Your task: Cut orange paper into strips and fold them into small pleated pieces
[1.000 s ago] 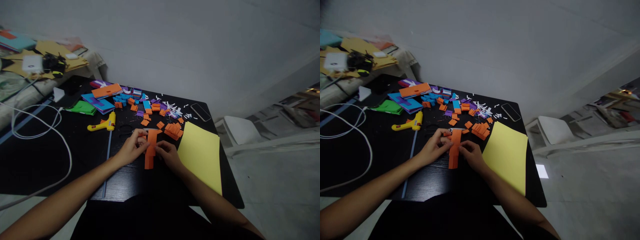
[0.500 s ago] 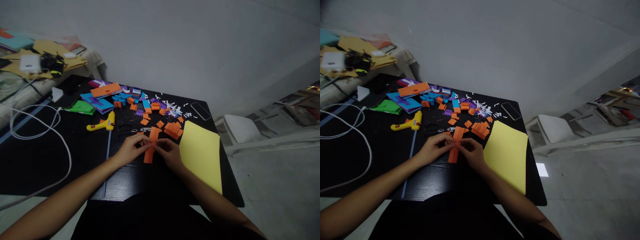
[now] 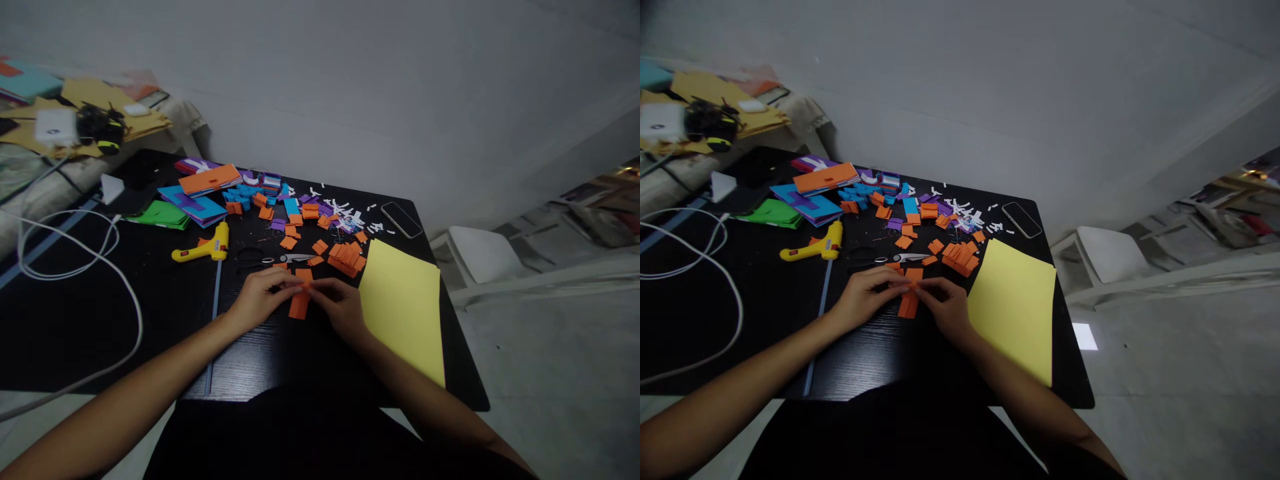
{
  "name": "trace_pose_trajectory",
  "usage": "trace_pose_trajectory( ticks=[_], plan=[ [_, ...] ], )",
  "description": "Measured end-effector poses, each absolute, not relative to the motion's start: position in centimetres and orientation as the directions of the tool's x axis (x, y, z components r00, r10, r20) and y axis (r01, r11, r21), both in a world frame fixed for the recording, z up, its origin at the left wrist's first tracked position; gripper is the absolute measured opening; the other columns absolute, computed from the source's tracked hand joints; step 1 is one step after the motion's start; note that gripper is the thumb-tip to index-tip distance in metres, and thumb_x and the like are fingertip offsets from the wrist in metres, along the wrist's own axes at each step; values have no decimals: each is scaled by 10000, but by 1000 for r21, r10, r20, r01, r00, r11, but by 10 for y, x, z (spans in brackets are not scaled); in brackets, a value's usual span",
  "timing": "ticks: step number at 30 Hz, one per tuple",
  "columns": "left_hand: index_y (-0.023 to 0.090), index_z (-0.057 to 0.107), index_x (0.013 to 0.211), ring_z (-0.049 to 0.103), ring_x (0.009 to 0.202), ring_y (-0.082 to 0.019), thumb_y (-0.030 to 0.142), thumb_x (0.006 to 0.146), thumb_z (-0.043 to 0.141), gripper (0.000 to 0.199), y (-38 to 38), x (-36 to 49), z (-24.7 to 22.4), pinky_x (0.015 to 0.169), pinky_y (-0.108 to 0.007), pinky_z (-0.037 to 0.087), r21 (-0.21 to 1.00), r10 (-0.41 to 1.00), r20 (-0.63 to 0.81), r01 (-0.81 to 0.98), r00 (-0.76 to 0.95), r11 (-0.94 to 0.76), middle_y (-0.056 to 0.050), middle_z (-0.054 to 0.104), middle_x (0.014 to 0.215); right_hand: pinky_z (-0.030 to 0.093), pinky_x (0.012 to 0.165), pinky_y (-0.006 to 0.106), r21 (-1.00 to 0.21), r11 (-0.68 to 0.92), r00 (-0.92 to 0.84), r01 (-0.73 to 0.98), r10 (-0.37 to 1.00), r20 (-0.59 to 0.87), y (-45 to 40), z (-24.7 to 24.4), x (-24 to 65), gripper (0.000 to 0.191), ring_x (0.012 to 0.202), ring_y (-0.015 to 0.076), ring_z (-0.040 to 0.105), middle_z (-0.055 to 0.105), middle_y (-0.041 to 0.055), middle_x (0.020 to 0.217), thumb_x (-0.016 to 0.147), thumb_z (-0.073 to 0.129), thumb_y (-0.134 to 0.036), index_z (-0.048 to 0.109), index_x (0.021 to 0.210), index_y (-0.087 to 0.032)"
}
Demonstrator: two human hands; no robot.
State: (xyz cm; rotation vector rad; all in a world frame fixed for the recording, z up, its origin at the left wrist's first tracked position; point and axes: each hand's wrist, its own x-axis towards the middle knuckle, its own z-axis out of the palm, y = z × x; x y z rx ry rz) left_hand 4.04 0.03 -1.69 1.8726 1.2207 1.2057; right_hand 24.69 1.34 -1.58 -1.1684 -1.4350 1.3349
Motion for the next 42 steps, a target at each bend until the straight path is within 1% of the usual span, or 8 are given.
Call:
trace_pose_trajectory(
  ticks=[6, 9, 13, 15, 20, 25, 34, 42],
  plan=[
    [221, 792, 987, 686, 842, -169, 327, 954, 695, 147, 0, 40, -16, 756, -280, 545, 810, 901, 393, 395, 182, -433, -42, 729, 909, 547, 806, 349, -988, 122, -218, 96, 971, 99, 15, -20, 247, 91, 845, 207, 674, 732, 23, 871, 805, 806, -336, 769, 824, -255],
    [233, 791, 985, 674, 856, -171, 335, 959, 686, 149, 0, 40, -17, 767, -288, 546, 803, 900, 398, 408, 176, -435, -40, 709, 916, 543, 782, 342, -976, 183, -215, 118, 964, 154, 16, -20, 247, 105, 884, 212, 658, 706, 42, 943, 801, 811, -342, 758, 820, -254],
    [227, 779, 971, 678, 923, -184, 310, 969, 669, 138, -1, 42, -14, 827, -305, 551, 797, 889, 409, 394, 205, -458, -48, 721, 958, 541, 915, 384, -973, 201, -265, 113, 950, 166, 14, -17, 247, 153, 1030, 242, 676, 736, 65, 1069, 817, 808, -351, 769, 931, -257],
    [217, 762, 972, 686, 942, -187, 281, 981, 648, 131, -2, 43, -12, 852, -308, 549, 802, 883, 407, 372, 234, -468, -47, 736, 964, 531, 950, 401, -977, 174, -287, 124, 949, 133, 12, -15, 247, 135, 1003, 244, 693, 764, 59, 1014, 838, 787, -353, 777, 929, -253],
    [200, 677, 1113, 671, 946, -184, 254, 1010, 563, 162, -6, 43, -8, 852, -316, 538, 826, 915, 354, 394, 193, -403, -58, 725, 1022, 550, 811, 370, -996, -41, -230, 80, 971, -58, 14, -13, 248, 171, 824, 224, 697, 771, 32, 854, 807, 797, -403, 776, 845, -238],
    [192, 623, 1085, 628, 942, -192, 198, 939, 592, 149, -8, 41, -2, 846, -330, 532, 816, 892, 371, 369, 258, -446, -65, 678, 1044, 534, 780, 332, -980, -196, -208, -15, 960, -189, 20, -13, 249, 207, 779, 194, 666, 748, 10, 810, 751, 835, -411, 765, 803, -223],
    [218, 639, 1086, 617, 877, -164, 238, 934, 663, 155, -7, 43, -7, 802, -294, 512, 798, 885, 342, 400, 316, -451, -23, 639, 957, 526, 748, 320, -965, -253, -215, -66, 948, -234, 21, -15, 248, 210, 746, 181, 648, 731, 5, 796, 742, 846, -400, 758, 809, -222],
    [219, 643, 1111, 628, 813, -154, 300, 911, 720, 229, -4, 44, -15, 760, -282, 516, 891, 942, 210, 346, 263, -295, 6, 673, 897, 541, 773, 319, -969, -238, -234, -70, 948, -216, 21, -15, 248, 229, 766, 179, 656, 728, 8, 810, 752, 835, -415, 738, 807, -216]
  ],
)
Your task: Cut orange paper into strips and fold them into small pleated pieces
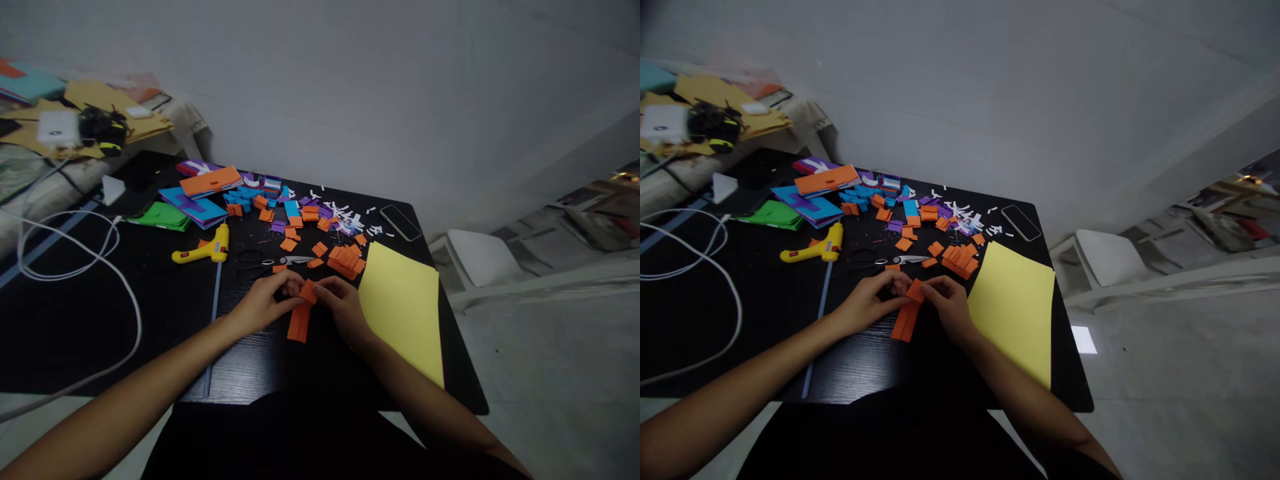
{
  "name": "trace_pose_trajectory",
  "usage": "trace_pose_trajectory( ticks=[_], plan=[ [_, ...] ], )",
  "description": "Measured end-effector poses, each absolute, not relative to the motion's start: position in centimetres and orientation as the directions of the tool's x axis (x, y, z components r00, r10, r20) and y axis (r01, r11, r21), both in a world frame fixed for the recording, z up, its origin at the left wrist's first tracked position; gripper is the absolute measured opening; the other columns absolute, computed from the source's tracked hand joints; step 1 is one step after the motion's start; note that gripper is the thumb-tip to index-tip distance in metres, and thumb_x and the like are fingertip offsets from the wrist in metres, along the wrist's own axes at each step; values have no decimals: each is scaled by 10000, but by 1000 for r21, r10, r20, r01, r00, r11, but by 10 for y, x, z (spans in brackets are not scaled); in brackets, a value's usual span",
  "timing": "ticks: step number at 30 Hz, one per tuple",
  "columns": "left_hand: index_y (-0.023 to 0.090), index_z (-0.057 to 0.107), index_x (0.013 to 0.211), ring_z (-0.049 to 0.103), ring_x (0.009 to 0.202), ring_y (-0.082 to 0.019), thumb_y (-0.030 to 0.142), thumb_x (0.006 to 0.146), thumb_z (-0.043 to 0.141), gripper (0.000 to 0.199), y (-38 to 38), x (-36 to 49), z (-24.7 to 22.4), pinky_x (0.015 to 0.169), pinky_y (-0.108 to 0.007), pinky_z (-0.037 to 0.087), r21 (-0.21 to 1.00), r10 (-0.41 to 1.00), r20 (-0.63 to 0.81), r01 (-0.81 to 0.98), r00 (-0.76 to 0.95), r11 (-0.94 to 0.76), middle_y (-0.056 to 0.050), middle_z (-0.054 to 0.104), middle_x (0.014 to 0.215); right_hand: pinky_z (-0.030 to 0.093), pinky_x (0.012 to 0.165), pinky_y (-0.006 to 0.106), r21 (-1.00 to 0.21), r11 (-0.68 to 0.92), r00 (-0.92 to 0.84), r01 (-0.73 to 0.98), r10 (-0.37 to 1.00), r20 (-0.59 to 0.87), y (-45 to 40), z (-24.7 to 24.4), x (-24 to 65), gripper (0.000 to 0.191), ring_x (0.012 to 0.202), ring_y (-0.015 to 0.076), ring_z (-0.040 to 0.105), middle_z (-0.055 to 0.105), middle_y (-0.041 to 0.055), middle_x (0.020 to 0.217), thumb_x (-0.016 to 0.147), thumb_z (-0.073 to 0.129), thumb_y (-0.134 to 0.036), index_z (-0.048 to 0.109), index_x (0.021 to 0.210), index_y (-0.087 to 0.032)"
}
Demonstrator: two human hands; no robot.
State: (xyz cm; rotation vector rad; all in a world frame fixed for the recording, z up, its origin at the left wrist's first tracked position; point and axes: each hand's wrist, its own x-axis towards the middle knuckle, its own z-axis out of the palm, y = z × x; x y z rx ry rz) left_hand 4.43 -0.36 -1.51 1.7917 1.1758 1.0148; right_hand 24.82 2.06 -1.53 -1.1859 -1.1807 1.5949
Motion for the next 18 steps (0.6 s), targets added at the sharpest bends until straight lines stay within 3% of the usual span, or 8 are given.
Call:
trace_pose_trajectory(
  ticks=[6, 18],
  plan=[
    [200, 636, 1057, 604, 757, -134, 321, 890, 734, 228, -2, 46, -14, 711, -261, 506, 951, 964, 160, 228, 212, -208, 26, 641, 836, 561, 677, 292, -945, -293, -244, -147, 937, -252, 21, -19, 247, 328, 680, 155, 646, 698, -25, 746, 699, 885, -422, 678, 852, -219],
    [204, 639, 1046, 597, 773, -134, 343, 858, 761, 263, 0, 45, -18, 726, -263, 482, 986, 980, 44, 147, 195, -74, 21, 640, 869, 617, 729, 338, -972, -213, -229, -100, 956, -185, 23, -20, 248, 316, 769, 191, 720, 776, 20, 888, 731, 863, -434, 742, 925, -215]
  ],
)
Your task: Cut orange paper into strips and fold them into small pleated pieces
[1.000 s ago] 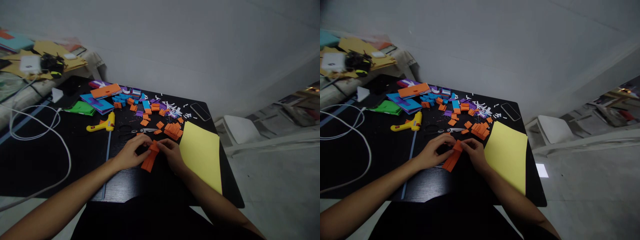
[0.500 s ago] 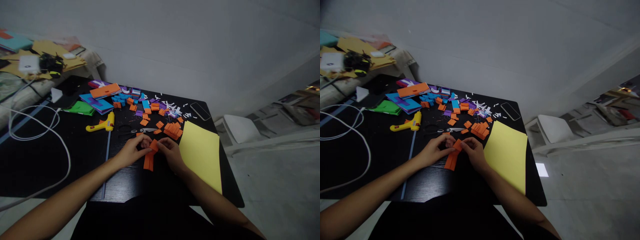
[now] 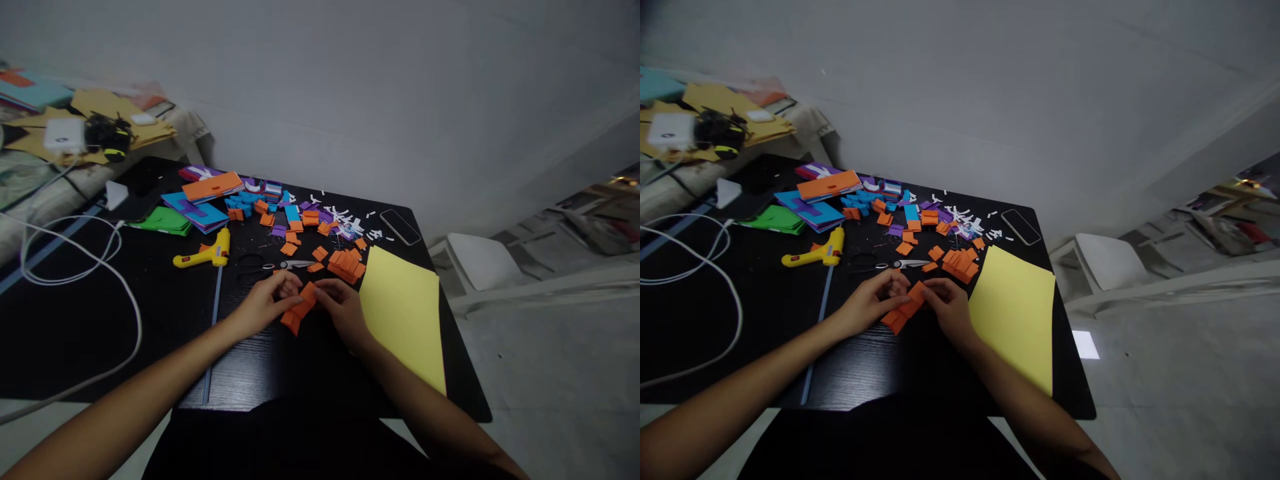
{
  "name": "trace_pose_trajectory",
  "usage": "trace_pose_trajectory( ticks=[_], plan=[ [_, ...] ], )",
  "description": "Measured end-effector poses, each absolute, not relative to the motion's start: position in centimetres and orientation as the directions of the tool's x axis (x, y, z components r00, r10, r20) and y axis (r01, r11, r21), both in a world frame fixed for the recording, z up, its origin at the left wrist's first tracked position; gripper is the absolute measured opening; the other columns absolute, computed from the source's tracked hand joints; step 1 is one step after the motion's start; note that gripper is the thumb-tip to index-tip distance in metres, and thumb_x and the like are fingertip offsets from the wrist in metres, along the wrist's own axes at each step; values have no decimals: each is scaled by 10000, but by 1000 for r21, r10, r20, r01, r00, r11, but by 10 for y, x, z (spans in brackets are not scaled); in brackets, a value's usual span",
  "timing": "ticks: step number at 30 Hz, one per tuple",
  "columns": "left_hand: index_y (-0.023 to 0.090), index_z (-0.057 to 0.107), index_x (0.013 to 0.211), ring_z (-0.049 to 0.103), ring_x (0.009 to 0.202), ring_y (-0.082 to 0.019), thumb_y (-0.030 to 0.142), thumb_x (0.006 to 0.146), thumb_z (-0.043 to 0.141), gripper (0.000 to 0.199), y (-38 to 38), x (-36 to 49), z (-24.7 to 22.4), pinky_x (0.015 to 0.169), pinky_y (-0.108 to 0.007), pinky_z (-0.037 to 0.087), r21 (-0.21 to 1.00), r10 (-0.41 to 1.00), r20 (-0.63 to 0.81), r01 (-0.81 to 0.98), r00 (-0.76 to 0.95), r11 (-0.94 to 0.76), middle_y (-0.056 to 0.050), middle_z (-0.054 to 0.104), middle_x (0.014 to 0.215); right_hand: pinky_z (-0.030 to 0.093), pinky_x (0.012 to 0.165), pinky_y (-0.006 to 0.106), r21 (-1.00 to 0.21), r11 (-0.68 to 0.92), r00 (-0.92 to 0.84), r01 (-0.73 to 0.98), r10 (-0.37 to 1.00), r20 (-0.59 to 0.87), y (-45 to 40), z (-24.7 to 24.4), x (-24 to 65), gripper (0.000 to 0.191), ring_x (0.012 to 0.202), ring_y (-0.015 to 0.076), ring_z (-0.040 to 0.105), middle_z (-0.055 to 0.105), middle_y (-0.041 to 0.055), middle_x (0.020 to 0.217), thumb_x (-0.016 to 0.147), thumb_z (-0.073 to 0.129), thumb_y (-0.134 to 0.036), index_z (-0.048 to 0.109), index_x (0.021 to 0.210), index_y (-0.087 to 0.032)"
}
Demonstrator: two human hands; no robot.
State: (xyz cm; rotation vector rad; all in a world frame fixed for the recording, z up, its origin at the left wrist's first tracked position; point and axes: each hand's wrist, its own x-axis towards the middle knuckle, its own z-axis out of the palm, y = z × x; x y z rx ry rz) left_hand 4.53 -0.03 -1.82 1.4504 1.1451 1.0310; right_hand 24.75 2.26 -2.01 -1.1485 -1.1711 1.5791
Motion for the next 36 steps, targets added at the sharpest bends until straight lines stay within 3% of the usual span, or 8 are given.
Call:
trace_pose_trajectory(
  ticks=[6, 14, 21, 28, 36],
  plan=[
    [193, 646, 1021, 601, 759, -136, 349, 831, 782, 281, 2, 44, -20, 718, -272, 487, 986, 987, 44, 155, 156, -69, 11, 649, 865, 615, 793, 347, -959, -257, -304, -117, 929, -211, 21, -18, 248, 384, 852, 204, 740, 789, 19, 929, 745, 860, -416, 739, 1059, -231],
    [188, 653, 1009, 609, 758, -133, 320, 819, 792, 270, 1, 44, -21, 719, -273, 505, 988, 986, 54, 137, 158, -77, 5, 652, 864, 608, 824, 374, -946, -306, -297, -104, 918, -264, 23, -25, 248, 389, 844, 229, 763, 810, 33, 912, 692, 892, -387, 752, 1010, -211],
    [184, 627, 1056, 580, 697, -109, 341, 809, 795, 337, 1, 46, -20, 671, -252, 498, 994, 988, 23, 100, 151, -38, 14, 639, 858, 602, 844, 386, -961, -271, -276, -49, 929, -247, 22, -24, 248, 365, 870, 239, 767, 814, 45, 928, 706, 878, -393, 752, 993, -207],
    [190, 642, 1036, 572, 681, -108, 311, 842, 752, 254, 1, 47, -19, 650, -234, 472, 992, 988, 26, 118, 153, -45, 36, 624, 764, 591, 896, 398, -978, -208, -266, -1, 943, -200, 21, -23, 248, 341, 939, 244, 754, 803, 43, 968, 719, 866, -402, 752, 984, -219],
    [183, 647, 1013, 588, 673, -117, 342, 836, 759, 263, 3, 47, -19, 637, -244, 483, 990, 990, 58, 117, 128, -74, 25, 637, 762, 608, 787, 368, -966, -258, -282, -21, 928, -242, 22, -29, 248, 423, 790, 218, 746, 782, 21, 836, 650, 914, -420, 717, 956, -204]
  ],
)
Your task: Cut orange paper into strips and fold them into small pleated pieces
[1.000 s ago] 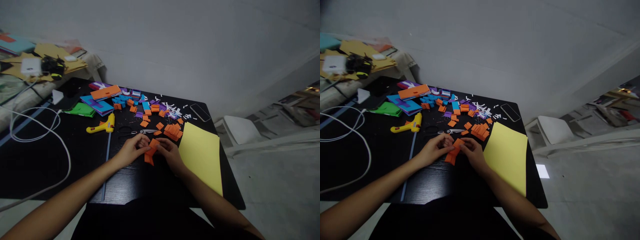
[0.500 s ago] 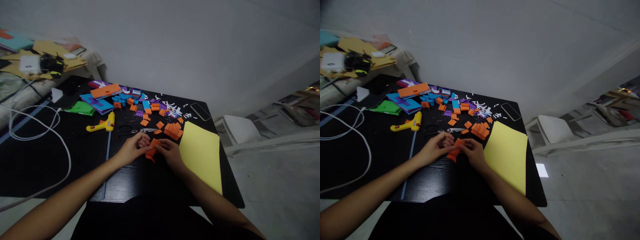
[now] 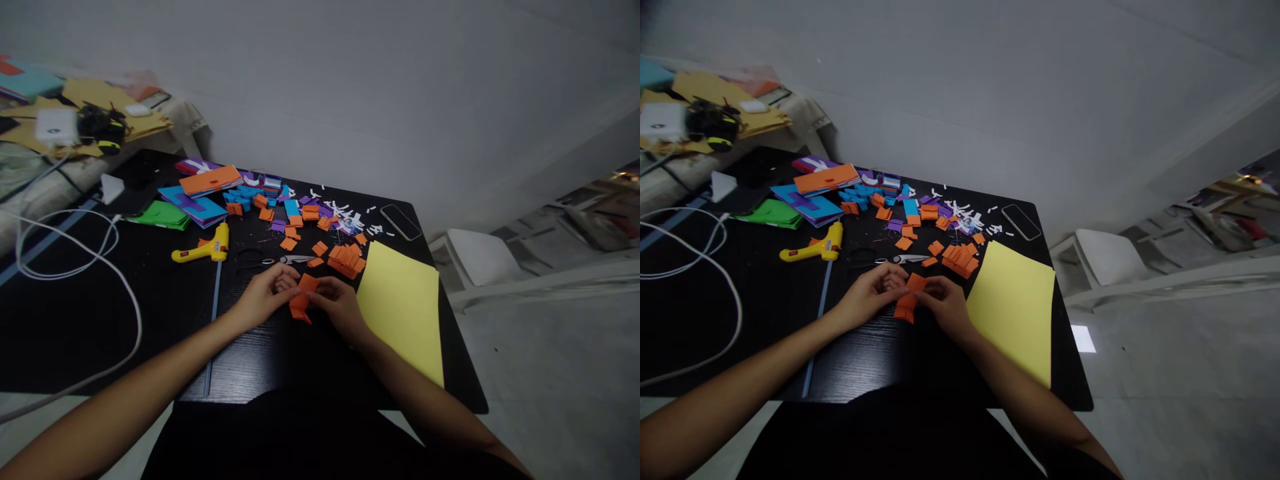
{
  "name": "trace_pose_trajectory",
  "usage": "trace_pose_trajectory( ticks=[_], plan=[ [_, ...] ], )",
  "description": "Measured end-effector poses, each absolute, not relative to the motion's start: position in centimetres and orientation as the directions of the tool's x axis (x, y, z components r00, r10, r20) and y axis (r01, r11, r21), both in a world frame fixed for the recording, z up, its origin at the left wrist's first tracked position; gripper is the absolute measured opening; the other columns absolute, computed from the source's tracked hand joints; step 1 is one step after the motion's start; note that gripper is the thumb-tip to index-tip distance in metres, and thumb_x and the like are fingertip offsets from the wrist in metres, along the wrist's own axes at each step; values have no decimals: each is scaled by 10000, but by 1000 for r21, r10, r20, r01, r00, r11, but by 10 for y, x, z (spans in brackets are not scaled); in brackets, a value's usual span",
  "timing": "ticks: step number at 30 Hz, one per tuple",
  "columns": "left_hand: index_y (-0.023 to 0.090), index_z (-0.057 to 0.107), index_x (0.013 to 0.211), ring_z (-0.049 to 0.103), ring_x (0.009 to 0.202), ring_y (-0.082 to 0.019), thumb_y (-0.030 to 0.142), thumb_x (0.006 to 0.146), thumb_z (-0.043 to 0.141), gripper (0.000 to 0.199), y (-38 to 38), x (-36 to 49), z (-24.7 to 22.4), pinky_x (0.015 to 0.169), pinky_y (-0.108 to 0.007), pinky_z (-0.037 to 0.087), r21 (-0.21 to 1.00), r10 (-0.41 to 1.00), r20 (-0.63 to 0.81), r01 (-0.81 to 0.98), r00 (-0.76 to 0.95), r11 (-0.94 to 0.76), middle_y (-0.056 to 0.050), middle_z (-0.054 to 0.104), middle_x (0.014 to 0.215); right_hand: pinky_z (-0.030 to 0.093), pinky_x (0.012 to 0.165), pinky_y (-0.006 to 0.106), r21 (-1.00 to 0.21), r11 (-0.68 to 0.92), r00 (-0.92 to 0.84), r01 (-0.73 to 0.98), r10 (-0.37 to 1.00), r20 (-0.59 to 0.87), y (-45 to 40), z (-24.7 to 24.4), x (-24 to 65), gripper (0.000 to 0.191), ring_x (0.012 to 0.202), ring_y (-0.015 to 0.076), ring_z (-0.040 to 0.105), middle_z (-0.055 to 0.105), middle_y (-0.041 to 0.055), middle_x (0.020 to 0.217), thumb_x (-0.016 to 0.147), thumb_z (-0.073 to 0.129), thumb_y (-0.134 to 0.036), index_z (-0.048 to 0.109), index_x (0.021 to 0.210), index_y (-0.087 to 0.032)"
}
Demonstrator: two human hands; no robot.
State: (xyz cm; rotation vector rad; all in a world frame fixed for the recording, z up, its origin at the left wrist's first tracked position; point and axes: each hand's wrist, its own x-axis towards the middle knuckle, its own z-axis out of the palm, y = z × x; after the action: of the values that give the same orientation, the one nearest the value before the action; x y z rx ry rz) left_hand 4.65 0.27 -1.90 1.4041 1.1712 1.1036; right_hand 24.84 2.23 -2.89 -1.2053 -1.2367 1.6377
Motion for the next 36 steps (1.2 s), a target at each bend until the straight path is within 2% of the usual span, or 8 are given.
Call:
trace_pose_trajectory(
  ticks=[7, 11, 13, 16, 21, 28, 33, 36],
  plan=[
    [181, 641, 1005, 584, 661, -114, 350, 811, 787, 295, 3, 47, -18, 629, -243, 480, 994, 992, 39, 96, 117, -51, 27, 636, 753, 610, 778, 375, -961, -276, -279, -25, 925, -259, 22, -27, 249, 425, 750, 213, 739, 777, 20, 813, 654, 912, -415, 705, 957, -201],
    [176, 642, 1001, 588, 663, -112, 344, 815, 779, 285, 3, 46, -17, 630, -241, 473, 996, 993, 34, 73, 113, -43, 23, 635, 758, 612, 755, 357, -980, -192, -279, -59, 946, -168, 20, -22, 247, 520, 773, 205, 729, 764, 0, 823, 722, 873, -402, 671, 1179, -255],
    [175, 647, 998, 588, 666, -112, 347, 818, 778, 282, 3, 47, -17, 629, -239, 469, 996, 993, 32, 81, 113, -41, 19, 638, 764, 613, 775, 347, -989, -129, -272, -70, 956, -106, 18, -19, 246, 470, 841, 204, 728, 766, 8, 900, 784, 826, -402, 672, 1212, -281],
    [176, 648, 993, 583, 662, -110, 360, 810, 790, 296, 2, 47, -16, 630, -236, 468, 995, 993, 22, 95, 118, -33, 26, 633, 754, 614, 791, 352, -995, -81, -262, -53, 963, -64, 17, -18, 245, 317, 886, 205, 720, 765, 30, 992, 847, 762, -434, 727, 1111, -263],
    [178, 638, 1006, 572, 658, -106, 364, 813, 786, 306, 1, 49, -15, 636, -240, 468, 997, 987, 19, 72, 157, -30, 31, 625, 758, 602, 787, 347, -993, -121, -244, -11, 963, -115, 20, -19, 247, 320, 934, 224, 717, 774, 36, 1014, 818, 780, -458, 756, 1059, -249],
    [199, 630, 1023, 577, 664, -114, 322, 822, 773, 275, -1, 49, -17, 637, -250, 478, 997, 978, 11, 70, 209, -26, 36, 635, 763, 559, 789, 354, -984, -96, -285, 149, 949, -135, 21, -16, 250, 248, 801, 223, 705, 776, 26, 819, 853, 731, -464, 795, 838, -226],
    [203, 631, 1012, 581, 669, -116, 309, 822, 763, 255, -1, 48, -17, 648, -256, 484, 996, 977, 7, 88, 215, -27, 42, 635, 755, 558, 729, 346, -976, -170, -270, 137, 941, -202, 22, -16, 251, 276, 738, 214, 698, 775, 26, 788, 812, 773, -498, 809, 820, -225],
    [198, 627, 1005, 580, 668, -119, 331, 811, 766, 273, 0, 48, -16, 644, -258, 482, 996, 979, 2, 89, 205, -20, 40, 632, 755, 579, 724, 354, -963, -263, -280, 56, 922, -268, 23, -15, 250, 324, 714, 210, 702, 768, 24, 775, 778, 801, -537, 802, 803, -214]
  ],
)
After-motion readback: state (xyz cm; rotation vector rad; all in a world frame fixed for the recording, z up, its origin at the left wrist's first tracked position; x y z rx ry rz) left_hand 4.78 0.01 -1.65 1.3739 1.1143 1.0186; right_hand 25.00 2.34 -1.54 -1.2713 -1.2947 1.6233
